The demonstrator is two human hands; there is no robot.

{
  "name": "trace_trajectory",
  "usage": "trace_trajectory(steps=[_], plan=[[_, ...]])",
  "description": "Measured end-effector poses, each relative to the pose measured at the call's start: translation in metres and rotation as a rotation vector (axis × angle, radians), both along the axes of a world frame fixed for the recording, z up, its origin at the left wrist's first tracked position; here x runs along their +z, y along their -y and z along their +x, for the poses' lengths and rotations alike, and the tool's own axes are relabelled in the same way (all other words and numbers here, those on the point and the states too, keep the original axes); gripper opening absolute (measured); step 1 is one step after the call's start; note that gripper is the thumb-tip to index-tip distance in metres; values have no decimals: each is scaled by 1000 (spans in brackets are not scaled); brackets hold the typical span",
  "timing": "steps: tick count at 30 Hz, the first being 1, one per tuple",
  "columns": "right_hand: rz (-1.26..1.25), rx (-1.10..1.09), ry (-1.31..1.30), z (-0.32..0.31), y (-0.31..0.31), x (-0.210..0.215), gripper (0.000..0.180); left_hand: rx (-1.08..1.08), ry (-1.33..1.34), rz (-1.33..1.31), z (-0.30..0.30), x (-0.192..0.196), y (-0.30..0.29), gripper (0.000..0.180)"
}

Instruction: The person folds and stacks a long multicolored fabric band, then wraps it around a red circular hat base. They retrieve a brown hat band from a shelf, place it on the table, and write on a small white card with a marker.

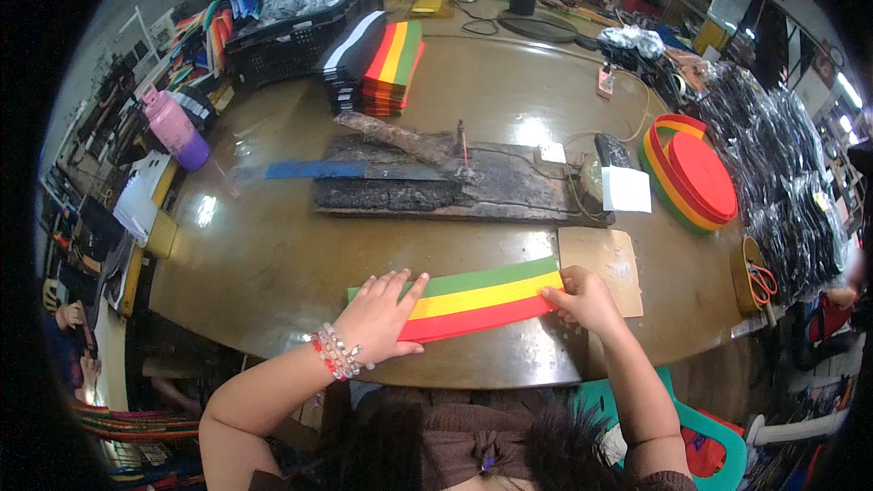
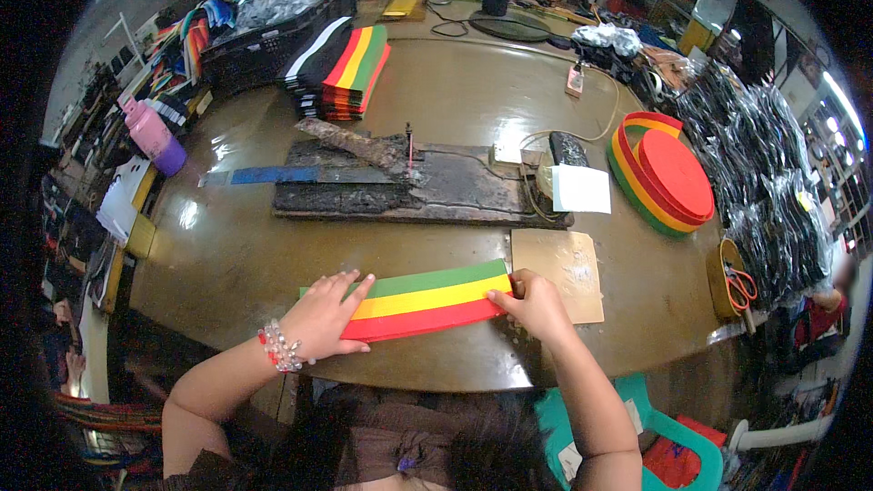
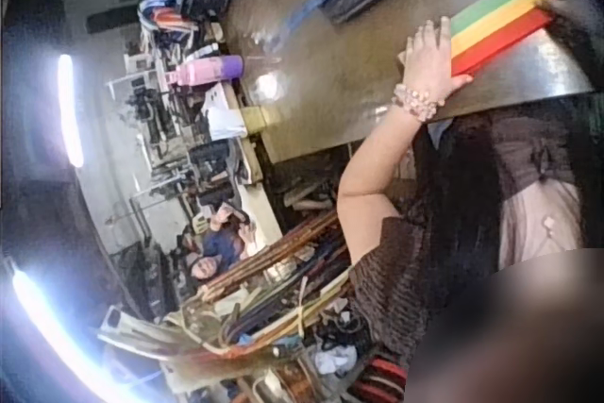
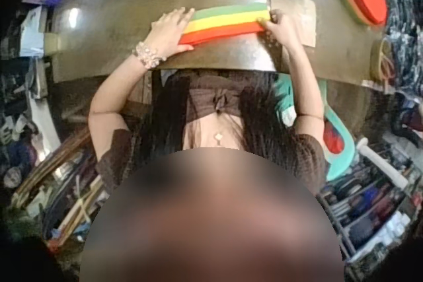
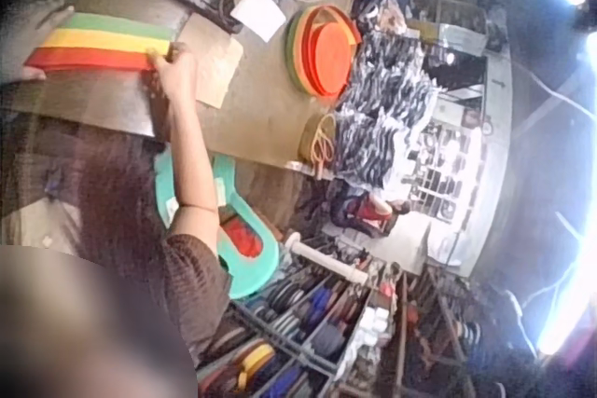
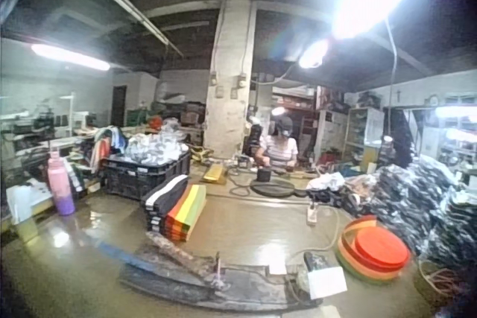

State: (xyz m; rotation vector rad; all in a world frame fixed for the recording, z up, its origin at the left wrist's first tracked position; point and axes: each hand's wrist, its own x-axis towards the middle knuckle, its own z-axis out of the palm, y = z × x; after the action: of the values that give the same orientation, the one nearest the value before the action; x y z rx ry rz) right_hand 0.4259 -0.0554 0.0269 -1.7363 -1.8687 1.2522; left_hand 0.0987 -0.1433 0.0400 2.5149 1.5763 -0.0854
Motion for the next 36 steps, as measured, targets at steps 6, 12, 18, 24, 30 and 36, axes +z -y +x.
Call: trace_trajectory(steps=[6,12,18,24,30,36], plan=[[-166,50,-485,5,-9,-10,38,45,19,18,-3,1,1,103],[-115,129,-701,4,-6,-23,41,61,372,-224,-25,-7,-13,80],[-71,160,-769,10,-1,-28,36,18,370,-303,-19,-12,-13,47],[43,177,-780,20,-3,-28,35,40,197,166,-3,25,17,36],[66,171,-620,10,-8,-39,36,99,102,77,-2,30,4,49],[76,65,-970,17,-16,-47,45,63,588,-246,-25,62,-24,54]])
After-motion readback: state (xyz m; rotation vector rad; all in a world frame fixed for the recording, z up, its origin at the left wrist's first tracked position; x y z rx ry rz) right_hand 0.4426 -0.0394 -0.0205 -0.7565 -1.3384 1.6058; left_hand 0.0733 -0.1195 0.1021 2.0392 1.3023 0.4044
